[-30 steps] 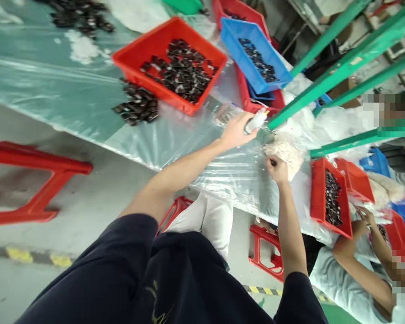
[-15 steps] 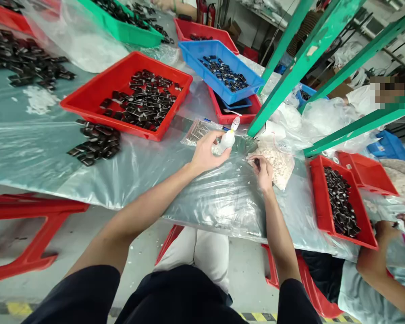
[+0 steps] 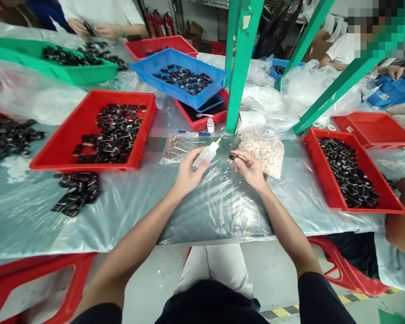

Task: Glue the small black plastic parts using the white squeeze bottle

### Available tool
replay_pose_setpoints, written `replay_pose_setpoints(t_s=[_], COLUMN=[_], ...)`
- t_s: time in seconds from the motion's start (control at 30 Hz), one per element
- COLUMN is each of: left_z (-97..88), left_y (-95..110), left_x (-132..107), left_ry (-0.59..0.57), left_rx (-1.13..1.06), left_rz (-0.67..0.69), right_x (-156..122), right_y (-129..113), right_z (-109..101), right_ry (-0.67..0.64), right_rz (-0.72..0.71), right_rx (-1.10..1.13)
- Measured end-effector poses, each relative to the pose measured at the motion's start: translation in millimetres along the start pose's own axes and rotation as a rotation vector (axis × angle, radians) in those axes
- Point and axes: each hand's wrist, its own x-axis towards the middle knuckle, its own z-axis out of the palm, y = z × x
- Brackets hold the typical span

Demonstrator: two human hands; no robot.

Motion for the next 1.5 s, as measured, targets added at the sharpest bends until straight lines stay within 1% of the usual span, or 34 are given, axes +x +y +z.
replay_pose_setpoints(t_s=[0.1, 0.2, 0.33, 0.4, 0.47, 0.67, 0.8, 1.03, 1.3, 1.5], left_z=[2.4, 3.8, 2.2, -0.1, -2.5, -3.6, -0.8, -1.3, -3.3, -4.0], left_y=[-3, -7, -8, -5, -2, 11, 16, 18, 18, 19], left_x=[1, 3, 6, 8, 10, 13, 13, 13, 13, 14], left_ry=[-0.024, -0.023, -0.010, -0.002, 0.003, 0.048, 0.085, 0.101, 0.076, 0.034], left_rx=[-0.102, -0.179, -0.190, -0.204, -0.277, -0.688, -0.818, -0.844, -0.758, -0.693], left_rz=[-0.069, -0.105, -0.112, -0.137, -0.195, -0.457, -0.575, -0.601, -0.589, -0.568], right_x=[0, 1, 1, 0, 0, 1, -2, -3, -3, -4], right_y=[0, 2, 3, 2, 2, 3, 5, 7, 5, 7], right_z=[1, 2, 3, 3, 1, -1, 4, 6, 5, 4], right_ry=[0.005, 0.014, 0.015, 0.017, 0.022, -0.006, -0.063, -0.083, -0.094, -0.084], right_rz=[0.007, 0.028, 0.030, 0.026, 0.020, 0.000, 0.000, 0.031, 0.006, 0.003], right_rx=[0.057, 0.070, 0.075, 0.074, 0.084, 0.167, 0.183, 0.172, 0.174, 0.128])
